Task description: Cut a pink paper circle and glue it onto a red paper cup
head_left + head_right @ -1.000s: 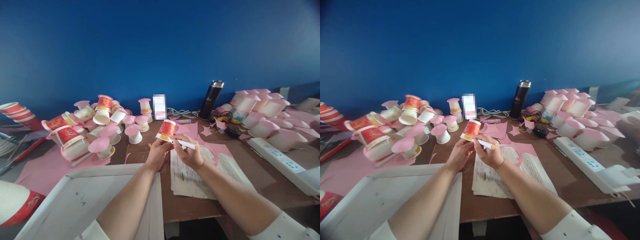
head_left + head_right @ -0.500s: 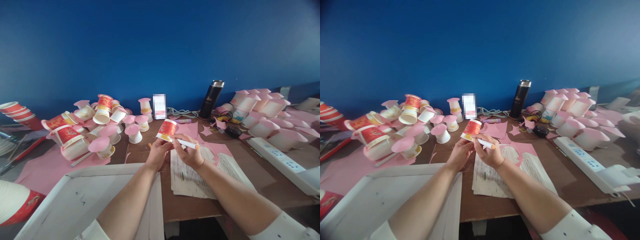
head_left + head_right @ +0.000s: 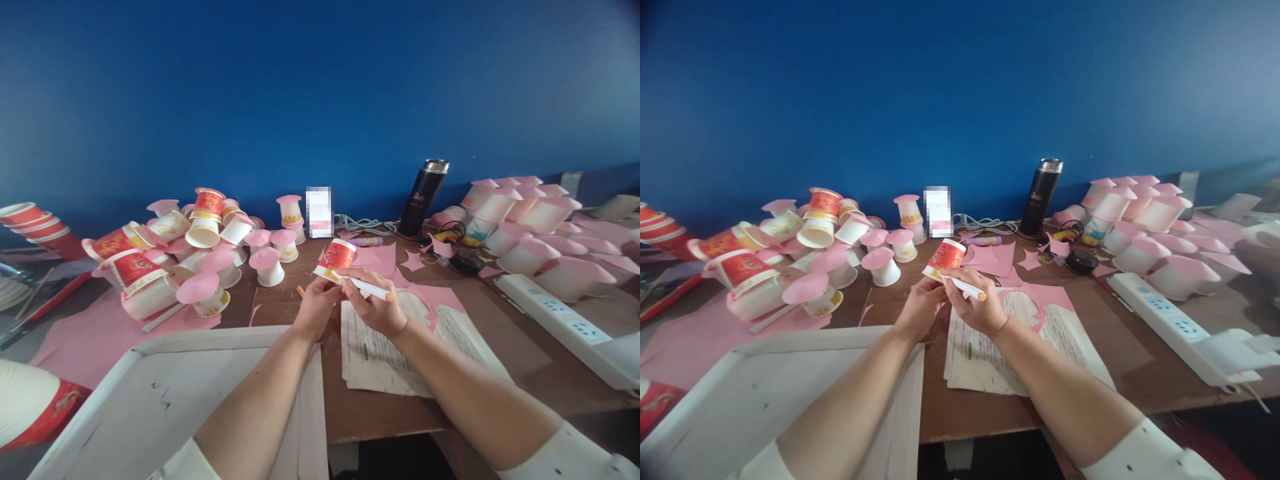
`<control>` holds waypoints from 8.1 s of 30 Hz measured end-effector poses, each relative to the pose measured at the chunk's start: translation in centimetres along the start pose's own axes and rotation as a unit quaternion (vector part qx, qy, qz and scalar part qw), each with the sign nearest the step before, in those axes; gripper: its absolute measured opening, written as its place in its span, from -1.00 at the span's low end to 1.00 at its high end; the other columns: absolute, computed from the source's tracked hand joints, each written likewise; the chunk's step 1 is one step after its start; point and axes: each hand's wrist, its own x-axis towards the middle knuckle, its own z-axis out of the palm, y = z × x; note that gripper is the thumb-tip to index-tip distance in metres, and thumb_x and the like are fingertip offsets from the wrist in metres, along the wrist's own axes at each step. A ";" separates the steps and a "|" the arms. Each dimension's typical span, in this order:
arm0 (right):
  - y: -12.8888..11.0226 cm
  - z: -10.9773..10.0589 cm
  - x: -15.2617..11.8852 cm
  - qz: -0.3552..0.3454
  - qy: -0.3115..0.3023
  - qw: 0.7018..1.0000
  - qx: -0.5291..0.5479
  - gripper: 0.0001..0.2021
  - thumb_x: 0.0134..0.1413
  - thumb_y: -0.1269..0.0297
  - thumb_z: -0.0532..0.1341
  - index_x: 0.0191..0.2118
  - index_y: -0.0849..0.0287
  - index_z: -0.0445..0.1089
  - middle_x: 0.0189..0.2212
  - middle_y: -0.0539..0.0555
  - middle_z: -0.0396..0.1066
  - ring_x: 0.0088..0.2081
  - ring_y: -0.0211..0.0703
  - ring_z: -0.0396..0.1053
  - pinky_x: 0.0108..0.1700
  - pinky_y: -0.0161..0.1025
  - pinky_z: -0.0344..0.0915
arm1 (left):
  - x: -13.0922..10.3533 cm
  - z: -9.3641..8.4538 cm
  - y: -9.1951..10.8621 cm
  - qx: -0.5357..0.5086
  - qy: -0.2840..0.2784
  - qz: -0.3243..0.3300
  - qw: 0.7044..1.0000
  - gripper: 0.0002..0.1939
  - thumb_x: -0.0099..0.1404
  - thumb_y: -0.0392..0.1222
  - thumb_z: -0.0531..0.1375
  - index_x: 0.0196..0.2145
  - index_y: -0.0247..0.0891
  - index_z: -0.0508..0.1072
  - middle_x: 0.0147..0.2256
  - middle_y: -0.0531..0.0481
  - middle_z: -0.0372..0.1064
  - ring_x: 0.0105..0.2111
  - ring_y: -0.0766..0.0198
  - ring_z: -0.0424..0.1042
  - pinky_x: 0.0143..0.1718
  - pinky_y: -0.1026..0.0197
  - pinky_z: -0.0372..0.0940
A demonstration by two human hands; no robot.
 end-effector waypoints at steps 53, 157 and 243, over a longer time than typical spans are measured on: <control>0.5 0.2 -0.3 0.060 0.037 0.997 0.007 -0.89 0.15 0.33 0.14 -0.26 0.16 0.41 -0.35 0.09 0.49 -0.32 -0.16 0.46 -0.24 -0.22 0.39 | -0.1 0.2 0.8 -0.081 0.029 -0.030 0.996 -0.80 -0.01 -0.35 0.30 -0.35 -0.33 0.51 -0.40 0.00 0.43 -0.36 0.35 0.40 -0.22 0.25 0.27; 0.8 0.4 -0.7 0.110 0.024 0.988 0.102 -0.62 0.27 0.34 0.04 0.18 -0.01 0.17 -0.06 0.12 0.39 -0.40 -0.26 0.41 -0.30 -0.16 0.45 | 1.3 -0.6 2.2 -0.332 0.188 -0.068 0.922 -0.51 0.22 0.05 0.20 -0.02 -0.36 0.37 -0.04 -0.20 0.42 -0.11 0.14 0.47 -0.16 0.19 0.42; 0.7 -0.6 0.9 -0.009 0.049 0.989 -0.140 -0.83 0.18 0.40 0.12 -0.15 0.14 0.42 -0.24 0.08 0.51 -0.20 -0.14 0.45 -0.10 -0.16 0.38 | 0.2 1.5 0.6 -0.252 0.160 -0.057 0.953 -0.74 0.32 -0.13 0.12 -0.14 -0.32 0.48 -0.02 -0.14 0.45 0.13 0.13 0.28 0.19 0.13 0.13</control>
